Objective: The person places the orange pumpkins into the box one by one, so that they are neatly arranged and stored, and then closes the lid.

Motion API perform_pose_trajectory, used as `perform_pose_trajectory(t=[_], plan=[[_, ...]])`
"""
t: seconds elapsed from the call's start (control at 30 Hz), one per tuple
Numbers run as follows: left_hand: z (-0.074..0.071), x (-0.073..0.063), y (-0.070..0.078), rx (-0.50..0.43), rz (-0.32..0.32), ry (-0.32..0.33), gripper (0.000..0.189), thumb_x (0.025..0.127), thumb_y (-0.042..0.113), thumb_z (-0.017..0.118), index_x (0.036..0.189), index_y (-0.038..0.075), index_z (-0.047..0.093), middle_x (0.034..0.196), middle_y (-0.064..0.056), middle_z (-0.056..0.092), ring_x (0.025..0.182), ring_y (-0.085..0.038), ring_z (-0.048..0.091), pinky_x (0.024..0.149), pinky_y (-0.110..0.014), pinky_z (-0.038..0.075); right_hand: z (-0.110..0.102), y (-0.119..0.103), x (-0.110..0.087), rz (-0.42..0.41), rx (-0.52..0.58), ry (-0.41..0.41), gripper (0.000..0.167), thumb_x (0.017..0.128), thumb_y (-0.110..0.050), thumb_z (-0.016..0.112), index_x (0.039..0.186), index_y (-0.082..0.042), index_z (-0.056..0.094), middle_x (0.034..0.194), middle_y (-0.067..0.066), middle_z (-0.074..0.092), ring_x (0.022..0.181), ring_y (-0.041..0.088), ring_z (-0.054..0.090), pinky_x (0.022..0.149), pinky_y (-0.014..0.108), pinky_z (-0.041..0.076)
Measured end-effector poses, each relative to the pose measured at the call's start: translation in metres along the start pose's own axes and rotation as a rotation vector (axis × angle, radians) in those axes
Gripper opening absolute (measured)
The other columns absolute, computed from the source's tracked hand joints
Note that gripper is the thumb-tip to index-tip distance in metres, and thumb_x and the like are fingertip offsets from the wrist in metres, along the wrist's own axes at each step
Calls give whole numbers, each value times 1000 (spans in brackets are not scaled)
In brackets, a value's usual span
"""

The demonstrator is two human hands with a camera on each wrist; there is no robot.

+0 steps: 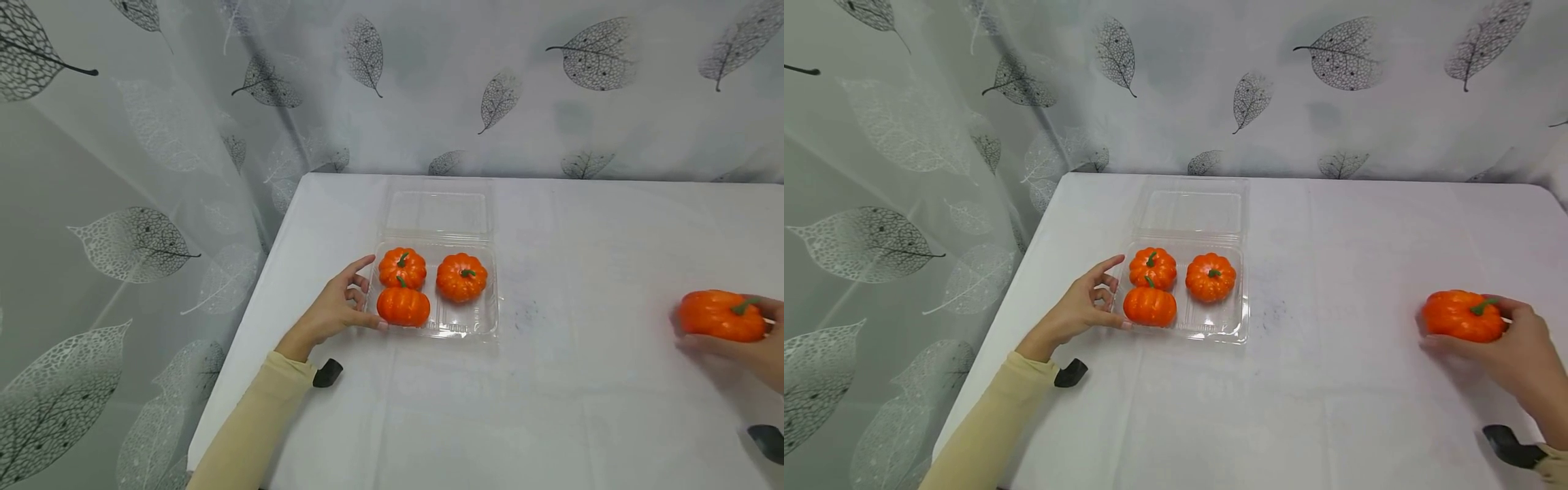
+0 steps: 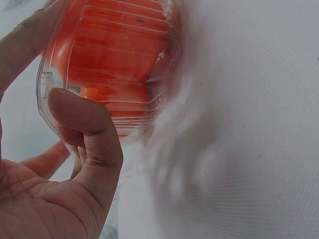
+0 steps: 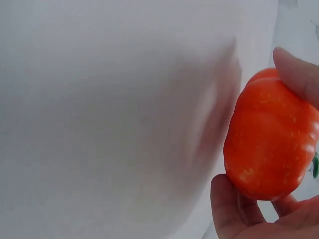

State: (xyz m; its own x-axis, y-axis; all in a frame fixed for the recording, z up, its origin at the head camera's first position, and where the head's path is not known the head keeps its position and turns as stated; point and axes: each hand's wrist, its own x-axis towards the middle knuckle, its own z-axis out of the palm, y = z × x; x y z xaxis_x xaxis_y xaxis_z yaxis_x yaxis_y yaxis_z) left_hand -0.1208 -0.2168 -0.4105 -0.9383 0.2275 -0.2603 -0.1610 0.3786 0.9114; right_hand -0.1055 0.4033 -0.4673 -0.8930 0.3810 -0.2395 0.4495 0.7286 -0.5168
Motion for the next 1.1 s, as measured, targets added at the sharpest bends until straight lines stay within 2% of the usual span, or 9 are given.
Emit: perform_pose_trajectory(t=[0.17,0.3,0.5,0.57,0.63,0.73,0.87,0.93,1.1], plan=[[0,-1,1,1,-5,1,114,65,5,96,159,23,33,110,-13,46,76,-22,47,58,-25,41,-2,-39,-24,-146,96,-168,103,94,-38,72,154,12,6,151,44,8,127,63,18,103,75,22],[0,-1,1,-6,-2,-1,114,65,5,96,159,23,33,109,-13,46,75,-21,47,57,-25,41,0,-62,-34,-271,100,-274,99,93,-33,75,154,12,11,149,46,10,123,66,21,96,79,26],[0,-1,1,-15,16,-7,113,65,3,95,159,20,33,107,-12,45,73,-20,46,57,-25,40,10,-91,-47,-383,95,-393,99,88,-30,82,157,3,19,151,41,20,123,65,30,90,78,33],[0,-1,1,-15,20,-10,113,65,3,95,159,19,33,106,-12,45,73,-19,46,56,-25,40,13,-99,-51,-422,102,-425,98,87,-28,83,158,2,22,153,38,24,125,62,33,96,62,45],[-1,0,0,-16,23,-11,112,65,2,95,158,19,34,106,-12,45,73,-19,47,57,-25,40,16,-106,-56,-469,114,-453,95,86,-24,83,157,1,25,153,35,28,125,59,38,92,40,53],[0,0,1,-15,24,-11,112,66,2,94,158,19,34,106,-12,46,74,-20,47,57,-25,41,20,-116,-61,-522,147,-496,90,86,-17,83,155,4,29,152,33,33,126,56,42,79,15,51],[0,0,3,-11,24,-13,112,65,1,94,158,20,34,106,-12,46,74,-20,47,58,-24,41,26,-126,-69,-554,212,-554,85,86,-12,82,153,5,31,151,30,37,127,56,44,81,18,52],[0,0,2,-9,23,-13,112,66,1,94,158,20,34,107,-12,45,74,-20,47,58,-24,41,29,-132,-72,-565,247,-573,83,85,-11,82,151,4,34,150,28,39,127,48,49,83,20,53],[1,1,1,-15,26,-16,112,66,1,94,158,20,34,107,-12,45,73,-19,46,57,-25,40,36,-148,-81,-583,392,-654,76,85,-7,82,148,3,40,146,23,45,116,7,60,84,24,54]])
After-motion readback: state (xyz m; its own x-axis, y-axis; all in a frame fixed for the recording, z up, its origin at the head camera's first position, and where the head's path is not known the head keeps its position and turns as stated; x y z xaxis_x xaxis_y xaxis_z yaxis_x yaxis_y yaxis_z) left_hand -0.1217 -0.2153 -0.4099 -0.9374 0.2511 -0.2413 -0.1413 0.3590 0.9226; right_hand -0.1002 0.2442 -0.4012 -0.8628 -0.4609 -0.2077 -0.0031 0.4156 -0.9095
